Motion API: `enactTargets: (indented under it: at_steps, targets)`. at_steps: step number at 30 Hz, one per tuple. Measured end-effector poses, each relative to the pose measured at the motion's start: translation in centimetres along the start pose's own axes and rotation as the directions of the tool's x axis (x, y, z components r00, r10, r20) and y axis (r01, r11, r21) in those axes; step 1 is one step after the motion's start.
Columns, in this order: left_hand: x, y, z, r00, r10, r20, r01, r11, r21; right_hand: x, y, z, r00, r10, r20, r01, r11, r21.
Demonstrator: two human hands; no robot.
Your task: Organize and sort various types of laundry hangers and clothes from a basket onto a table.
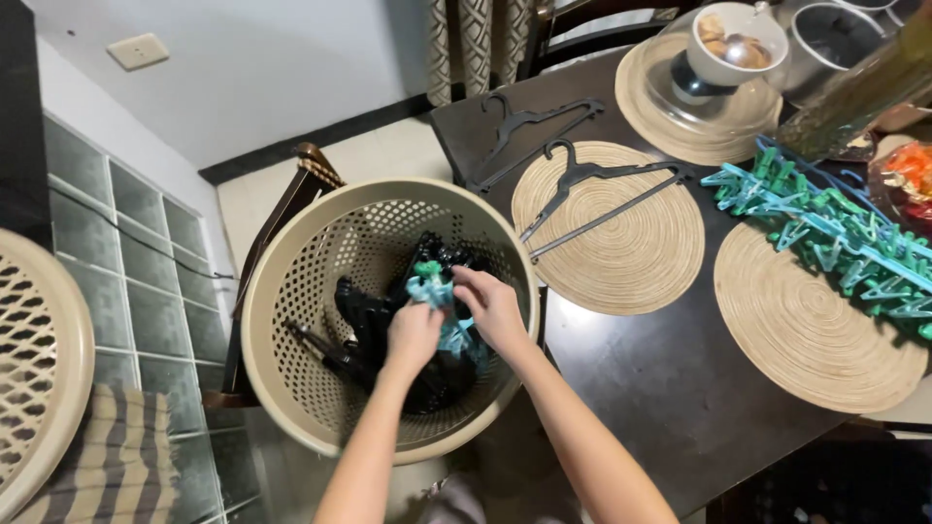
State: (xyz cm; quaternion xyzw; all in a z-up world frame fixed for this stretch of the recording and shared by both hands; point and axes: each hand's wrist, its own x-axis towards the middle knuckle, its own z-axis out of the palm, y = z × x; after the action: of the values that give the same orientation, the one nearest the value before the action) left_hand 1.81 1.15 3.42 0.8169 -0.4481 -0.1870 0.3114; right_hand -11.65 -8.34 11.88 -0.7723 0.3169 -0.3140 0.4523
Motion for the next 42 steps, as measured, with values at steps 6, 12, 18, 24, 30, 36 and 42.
enactTargets:
  at_steps: [6,12,18,24,30,36,42]
  targets:
    - [2.1,-6.3,-3.1,0.974,0.017,0.224,0.041,0.966,-0.254,-2.3,7.4,1.4,0.975,0.148,-0.164,-0.13,0.985,0.115]
    - [4.8,-4.4,-5.3,0.905,0.016,0.424,0.182,0.889,-0.421,-2.9,9.6,1.4,0.923,0.317,0.218,-0.296,0.947,-0.126]
    - [8.0,-5.1,1.7,0.848,0.298,0.439,-0.009,0.836,-0.549,-2.6,2.3,0.8,0.819,0.504,0.275,-0.221,0.719,-0.659]
    - [7.4,-3.8,6.1,0.894,0.275,0.354,0.025,0.758,-0.652,-2.0,17.3,4.8,0.806,0.57,0.158,-0.476,0.784,-0.399]
    - [6.8,-1.8,3.4,0.896,0.081,0.437,0.131,0.891,-0.434,-1.0,14.9,4.8,0.763,0.557,0.328,-0.543,0.828,-0.143]
    - [6.6,-2.3,3.6,0.921,0.294,0.255,-0.04,0.724,-0.688,-1.1,13.8,4.6,0.985,0.165,0.041,-0.147,0.951,-0.273]
    - [5.4,-4.7,1.4,0.91,0.15,0.388,0.325,0.327,-0.888,-0.8,5.4,1.9,0.934,0.355,0.045,-0.354,0.935,-0.023]
